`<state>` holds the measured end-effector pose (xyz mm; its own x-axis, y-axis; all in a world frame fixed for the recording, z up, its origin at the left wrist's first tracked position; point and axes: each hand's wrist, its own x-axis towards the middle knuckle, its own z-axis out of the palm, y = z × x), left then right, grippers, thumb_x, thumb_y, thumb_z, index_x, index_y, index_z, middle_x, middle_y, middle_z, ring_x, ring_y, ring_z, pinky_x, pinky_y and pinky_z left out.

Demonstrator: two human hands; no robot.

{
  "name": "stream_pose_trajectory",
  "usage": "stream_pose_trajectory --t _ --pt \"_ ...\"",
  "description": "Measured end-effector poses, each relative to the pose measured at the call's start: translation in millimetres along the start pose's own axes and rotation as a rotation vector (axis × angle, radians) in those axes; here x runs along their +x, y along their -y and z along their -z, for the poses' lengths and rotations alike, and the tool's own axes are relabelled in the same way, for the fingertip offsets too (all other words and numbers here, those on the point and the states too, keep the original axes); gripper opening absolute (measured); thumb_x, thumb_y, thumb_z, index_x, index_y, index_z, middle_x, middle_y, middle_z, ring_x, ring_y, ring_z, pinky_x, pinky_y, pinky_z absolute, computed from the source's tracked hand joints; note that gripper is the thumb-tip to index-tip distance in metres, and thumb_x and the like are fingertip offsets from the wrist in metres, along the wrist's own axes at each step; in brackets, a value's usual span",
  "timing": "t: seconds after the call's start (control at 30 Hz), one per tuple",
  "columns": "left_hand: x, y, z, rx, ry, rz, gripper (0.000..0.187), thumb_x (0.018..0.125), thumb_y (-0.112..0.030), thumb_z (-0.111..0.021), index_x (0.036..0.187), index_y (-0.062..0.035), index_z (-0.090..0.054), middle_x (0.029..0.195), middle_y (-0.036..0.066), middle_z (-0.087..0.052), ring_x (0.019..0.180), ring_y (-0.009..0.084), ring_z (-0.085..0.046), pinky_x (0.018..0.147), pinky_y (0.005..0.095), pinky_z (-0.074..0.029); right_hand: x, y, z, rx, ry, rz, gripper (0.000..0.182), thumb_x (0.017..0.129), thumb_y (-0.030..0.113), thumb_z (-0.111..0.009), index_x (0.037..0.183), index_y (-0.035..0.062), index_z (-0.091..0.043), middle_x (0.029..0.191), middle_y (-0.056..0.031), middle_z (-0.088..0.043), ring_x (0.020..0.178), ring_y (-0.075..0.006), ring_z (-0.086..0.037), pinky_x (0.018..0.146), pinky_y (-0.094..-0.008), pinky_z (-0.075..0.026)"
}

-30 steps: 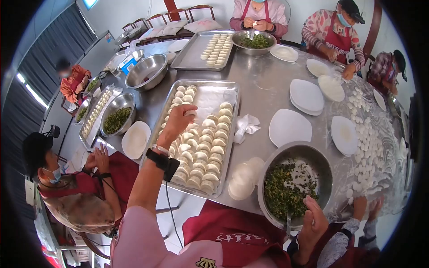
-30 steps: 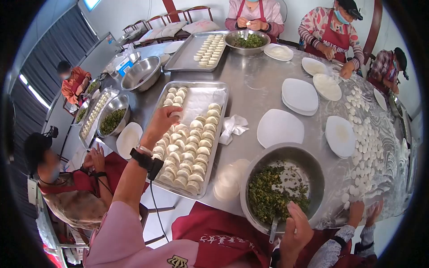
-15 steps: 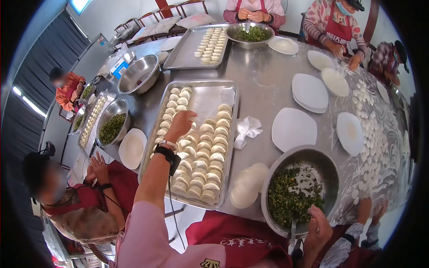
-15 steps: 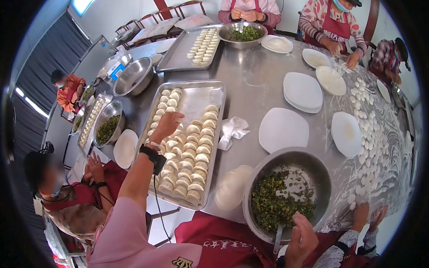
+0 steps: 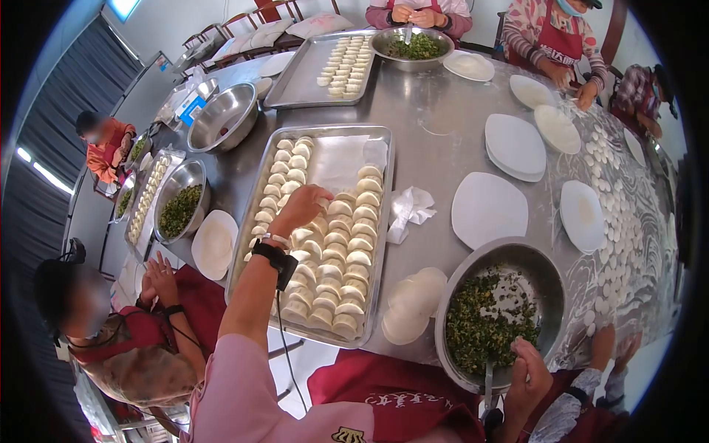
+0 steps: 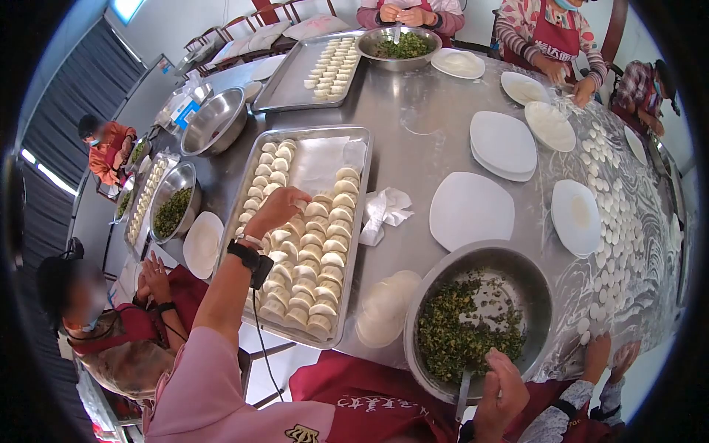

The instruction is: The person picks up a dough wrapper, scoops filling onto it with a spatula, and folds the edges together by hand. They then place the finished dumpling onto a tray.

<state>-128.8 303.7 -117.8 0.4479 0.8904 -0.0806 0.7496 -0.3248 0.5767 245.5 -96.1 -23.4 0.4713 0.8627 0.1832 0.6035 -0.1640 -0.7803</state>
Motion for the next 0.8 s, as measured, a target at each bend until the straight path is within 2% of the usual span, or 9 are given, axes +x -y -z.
stream_pose_trajectory --t 0.07,0.17,0.27,0.37,0.47,0.6,0.67,0.8 --pt "0 12 -6 -0.056 -0.049 -0.061 0.033 0.074 0.005 -0.065 0.104 -0.0039 -0.073 0.108 0.017 -0.07 0.104 0.0348 -0.065 0.089 0.0388 -0.051 0 0 -1 -0.007 0.004 0.0 0.022 0.094 0.01 -0.058 0.102 -0.0077 -0.068 0.104 -0.0211 -0.072 0.103 -0.0315 -0.069 0.096 -0.039 -0.051" --pt "-4 8 -8 0.025 -0.081 -0.066 0.033 0.075 0.007 -0.063 0.105 -0.0037 -0.073 0.11 0.015 -0.069 0.104 0.0344 -0.065 0.09 0.0385 -0.051 0 -1 -3 0.0 0.011 0.004 0.022 0.094 0.01 -0.058 0.102 -0.0078 -0.068 0.105 -0.0212 -0.072 0.103 -0.0313 -0.07 0.095 -0.0388 -0.051" --pt "-8 11 -11 0.079 -0.128 -0.124 0.034 0.077 0.008 -0.059 0.106 -0.0037 -0.072 0.113 0.016 -0.069 0.105 0.0347 -0.065 0.092 0.0393 -0.051 -1 -1 -3 0.006 0.013 0.009 0.021 0.093 0.009 -0.059 0.102 -0.0078 -0.068 0.104 -0.0213 -0.072 0.102 -0.0313 -0.07 0.095 -0.0387 -0.051" --pt "-10 15 -16 0.084 -0.123 -0.082 0.04 0.081 0.009 -0.051 0.113 -0.0038 -0.07 0.118 0.016 -0.068 0.109 0.0331 -0.065 0.095 0.0389 -0.052 -2 0 -2 0.0 0.017 0.007 0.021 0.092 0.008 -0.059 0.101 -0.0079 -0.069 0.104 -0.0213 -0.072 0.101 -0.0315 -0.07 0.095 -0.0386 -0.051" --pt "-13 12 -16 0.191 -0.129 -0.168 0.039 0.079 0.009 -0.052 0.111 -0.0035 -0.069 0.121 0.018 -0.066 0.11 0.0363 -0.064 0.095 0.0404 -0.051 -2 4 -2 -0.011 0.034 0.001 0.021 0.09 0.007 -0.059 0.101 -0.0074 -0.069 0.104 -0.0211 -0.072 0.101 -0.0318 -0.07 0.095 -0.0383 -0.051" --pt "-12 25 -22 0.225 -0.159 -0.227 0.04 0.082 0.006 -0.048 0.117 -0.0014 -0.066 0.122 0.021 -0.065 0.113 0.0373 -0.062 0.099 0.0414 -0.05 -6 5 -1 -0.032 0.021 0.005 0.021 0.085 0.001 -0.06 0.102 -0.0056 -0.07 0.105 -0.0202 -0.072 0.102 -0.0318 -0.07 0.094 -0.0374 -0.052" --pt "-21 13 -20 0.218 -0.233 -0.211 0.037 0.085 0.003 -0.053 0.12 -0.0003 -0.064 0.126 0.022 -0.063 0.119 0.0364 -0.059 0.102 0.041 -0.048 -9 7 1 -0.017 0.012 0.002 0.021 0.085 -0.002 -0.06 0.102 -0.0053 -0.07 0.105 -0.0201 -0.072 0.102 -0.0315 -0.07 0.093 -0.037 -0.052" --pt "-60 -43 -13 0.017 -0.367 -0.248 0.039 0.083 0.005 -0.061 0.121 -0.0008 -0.064 0.125 0.021 -0.064 0.119 0.0361 -0.06 0.103 0.0389 -0.047 -15 5 4 -0.006 0.023 0.021 0.02 0.085 -0.002 -0.061 0.104 -0.0035 -0.069 0.106 -0.0194 -0.072 0.101 -0.0321 -0.07 0.091 -0.0372 -0.053"
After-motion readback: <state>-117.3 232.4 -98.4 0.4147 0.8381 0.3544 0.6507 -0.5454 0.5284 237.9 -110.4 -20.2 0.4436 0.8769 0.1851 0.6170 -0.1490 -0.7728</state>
